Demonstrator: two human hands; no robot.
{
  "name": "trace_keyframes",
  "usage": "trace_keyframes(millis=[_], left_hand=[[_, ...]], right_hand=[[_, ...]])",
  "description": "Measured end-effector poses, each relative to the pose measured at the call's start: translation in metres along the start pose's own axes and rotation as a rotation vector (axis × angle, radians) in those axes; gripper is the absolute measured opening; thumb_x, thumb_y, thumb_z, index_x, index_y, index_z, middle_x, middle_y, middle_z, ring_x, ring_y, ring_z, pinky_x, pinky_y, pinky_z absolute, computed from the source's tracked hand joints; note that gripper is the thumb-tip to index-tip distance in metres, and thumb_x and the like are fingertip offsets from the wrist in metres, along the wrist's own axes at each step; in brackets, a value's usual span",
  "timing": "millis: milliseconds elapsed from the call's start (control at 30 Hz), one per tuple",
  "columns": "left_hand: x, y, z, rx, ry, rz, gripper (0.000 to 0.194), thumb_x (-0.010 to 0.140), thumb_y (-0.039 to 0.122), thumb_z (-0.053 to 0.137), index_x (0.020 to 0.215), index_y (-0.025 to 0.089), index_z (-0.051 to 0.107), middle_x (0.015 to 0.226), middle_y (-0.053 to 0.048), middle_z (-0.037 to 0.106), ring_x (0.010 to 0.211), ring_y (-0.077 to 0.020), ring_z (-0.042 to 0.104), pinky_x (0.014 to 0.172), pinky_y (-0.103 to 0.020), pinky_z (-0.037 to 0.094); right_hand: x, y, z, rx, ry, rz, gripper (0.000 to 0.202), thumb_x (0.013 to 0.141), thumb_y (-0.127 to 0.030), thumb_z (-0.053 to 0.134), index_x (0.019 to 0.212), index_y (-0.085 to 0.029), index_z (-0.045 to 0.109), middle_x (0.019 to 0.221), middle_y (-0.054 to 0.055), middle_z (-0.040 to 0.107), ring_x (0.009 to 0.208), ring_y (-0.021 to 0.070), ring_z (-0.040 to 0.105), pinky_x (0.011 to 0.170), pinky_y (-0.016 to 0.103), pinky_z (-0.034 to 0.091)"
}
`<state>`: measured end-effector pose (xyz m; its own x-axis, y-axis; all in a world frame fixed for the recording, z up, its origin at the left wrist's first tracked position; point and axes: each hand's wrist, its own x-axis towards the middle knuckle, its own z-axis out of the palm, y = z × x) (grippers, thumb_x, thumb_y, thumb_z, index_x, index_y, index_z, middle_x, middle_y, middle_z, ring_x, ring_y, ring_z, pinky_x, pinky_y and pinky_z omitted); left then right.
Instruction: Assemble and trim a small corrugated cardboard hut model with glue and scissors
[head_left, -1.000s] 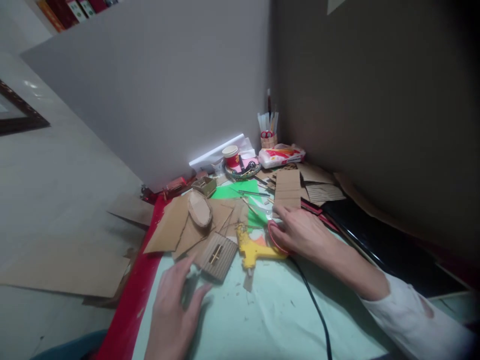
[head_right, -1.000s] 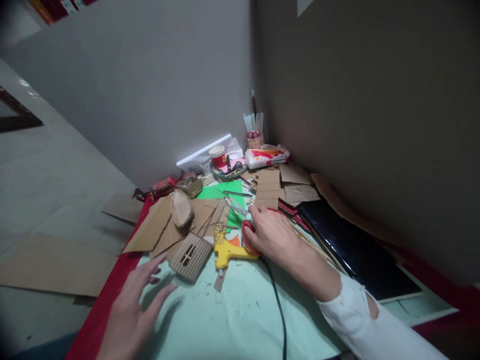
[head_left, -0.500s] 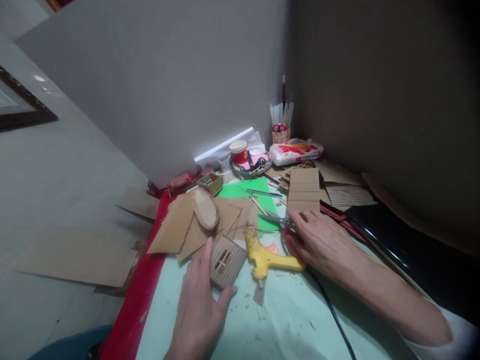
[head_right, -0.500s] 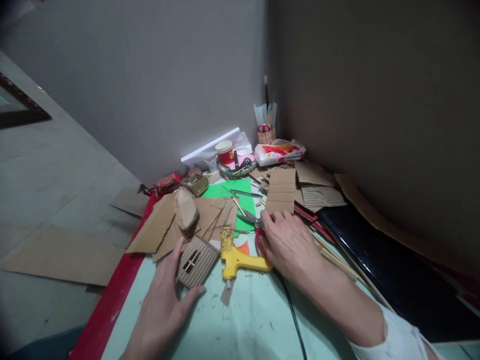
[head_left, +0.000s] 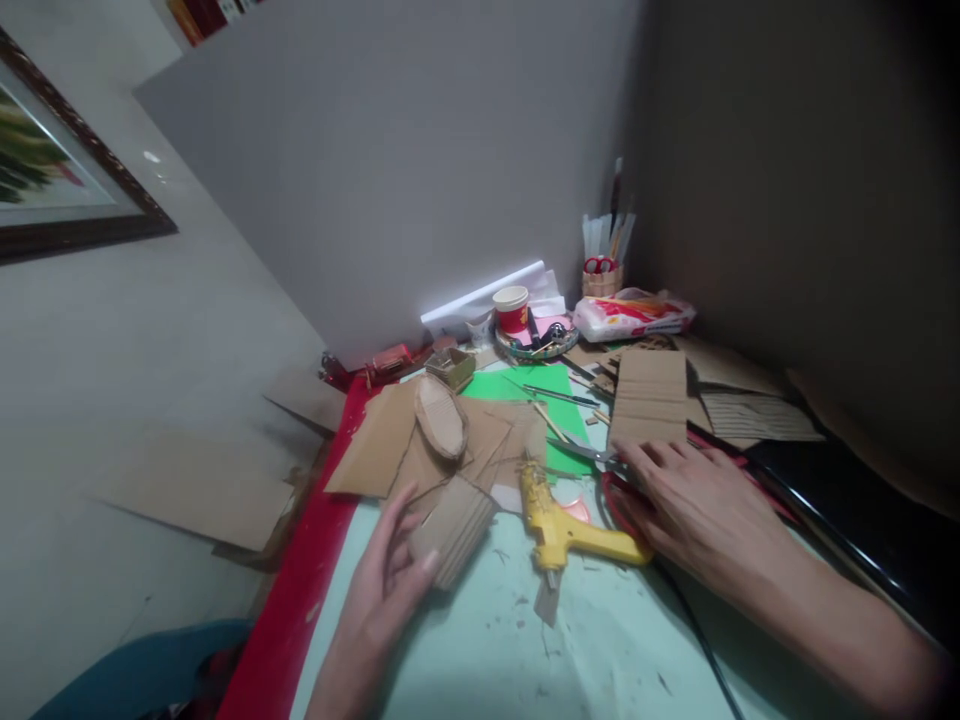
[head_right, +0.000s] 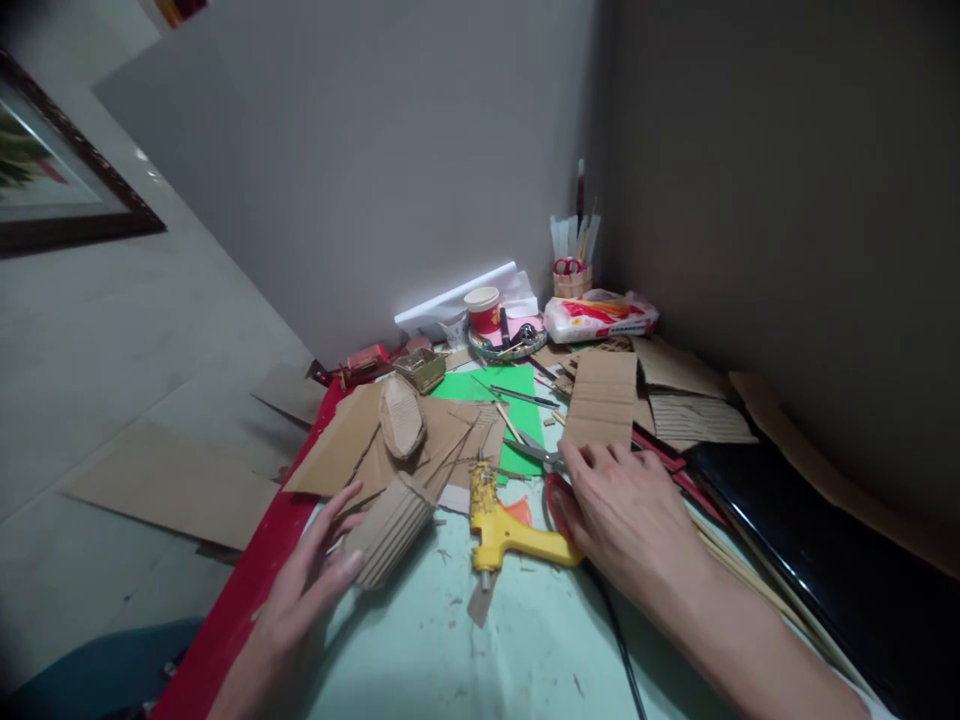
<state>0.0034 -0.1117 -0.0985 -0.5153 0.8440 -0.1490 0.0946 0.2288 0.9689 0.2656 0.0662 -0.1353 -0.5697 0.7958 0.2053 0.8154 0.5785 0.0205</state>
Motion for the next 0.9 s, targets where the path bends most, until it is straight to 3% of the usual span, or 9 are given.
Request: trace_keyframes(millis=[200, 333, 433, 533, 633, 767, 900], left_hand=[[0.001, -0.011, -0.022, -0.298, -0.114, -0.115, 0.062, 0.083, 0.054, 0.072, 0.136, 0.023, 0.062, 0.121, -0.011, 0.074, 0.121, -0.0349, 0.063, 0.094, -0.038, 0.047], [0.001, -0.007, -0.020, -0.311, -0.170, -0.148, 0.060, 0.084, 0.055, 0.070, 0.134, 0.021, 0.067, 0.114, -0.011, 0.075, 0.114, -0.0353, 0.065, 0.090, -0.038, 0.046], [0.006, -0.003, -0.017, -0.310, -0.306, -0.154, 0.063, 0.083, 0.057, 0.070, 0.135, 0.021, 0.067, 0.114, -0.010, 0.075, 0.112, -0.0328, 0.064, 0.087, -0.035, 0.044], [0.014, 0.000, -0.013, -0.271, -0.408, -0.136, 0.063, 0.082, 0.056, 0.073, 0.134, 0.022, 0.068, 0.110, -0.009, 0.074, 0.104, -0.0294, 0.064, 0.082, -0.032, 0.044], [0.019, 0.008, -0.009, -0.252, -0.419, -0.096, 0.058, 0.084, 0.055, 0.071, 0.132, 0.022, 0.070, 0.108, -0.009, 0.072, 0.102, -0.0286, 0.064, 0.080, -0.032, 0.047], [0.026, 0.023, -0.004, -0.270, -0.387, -0.098, 0.044, 0.094, 0.049, 0.061, 0.125, 0.021, 0.074, 0.115, -0.011, 0.073, 0.093, -0.0238, 0.066, 0.067, -0.027, 0.049], [0.047, 0.031, -0.007, -0.305, -0.352, -0.109, 0.051, 0.098, 0.054, 0.052, 0.124, 0.015, 0.071, 0.083, -0.008, 0.070, 0.057, -0.0135, 0.060, 0.044, -0.021, 0.044]], right_hand=[[0.000, 0.005, -0.007, 0.078, 0.093, -0.065, 0.029, 0.094, -0.033, 0.052, 0.107, -0.015, 0.071, 0.095, 0.018, 0.071, 0.089, 0.0422, 0.067, 0.073, 0.058, 0.054], [-0.006, -0.013, -0.025, 0.273, 0.094, -0.236, 0.044, 0.101, -0.043, 0.050, 0.138, -0.022, 0.060, 0.130, 0.013, 0.069, 0.110, 0.0288, 0.070, 0.091, 0.041, 0.061], [-0.015, -0.031, -0.040, 0.671, -0.081, -0.338, 0.064, 0.100, -0.049, 0.055, 0.159, -0.031, 0.039, 0.155, 0.008, 0.054, 0.134, 0.0277, 0.060, 0.106, 0.040, 0.056], [-0.018, -0.042, -0.054, 0.866, -0.278, -0.333, 0.074, 0.098, -0.056, 0.060, 0.163, -0.038, 0.030, 0.166, 0.004, 0.040, 0.148, 0.0309, 0.043, 0.118, 0.049, 0.043], [-0.013, -0.049, -0.066, 0.917, -0.326, -0.346, 0.071, 0.096, -0.056, 0.064, 0.160, -0.041, 0.037, 0.165, 0.002, 0.041, 0.150, 0.0312, 0.040, 0.121, 0.051, 0.038], [0.002, -0.061, -0.075, 0.940, -0.257, -0.380, 0.058, 0.094, -0.040, 0.066, 0.150, -0.039, 0.051, 0.150, 0.002, 0.058, 0.137, 0.0274, 0.054, 0.115, 0.044, 0.045], [0.027, -0.073, -0.075, 0.881, -0.257, -0.299, 0.049, 0.092, -0.038, 0.067, 0.141, -0.033, 0.060, 0.127, 0.005, 0.070, 0.111, 0.0282, 0.066, 0.095, 0.042, 0.054]])
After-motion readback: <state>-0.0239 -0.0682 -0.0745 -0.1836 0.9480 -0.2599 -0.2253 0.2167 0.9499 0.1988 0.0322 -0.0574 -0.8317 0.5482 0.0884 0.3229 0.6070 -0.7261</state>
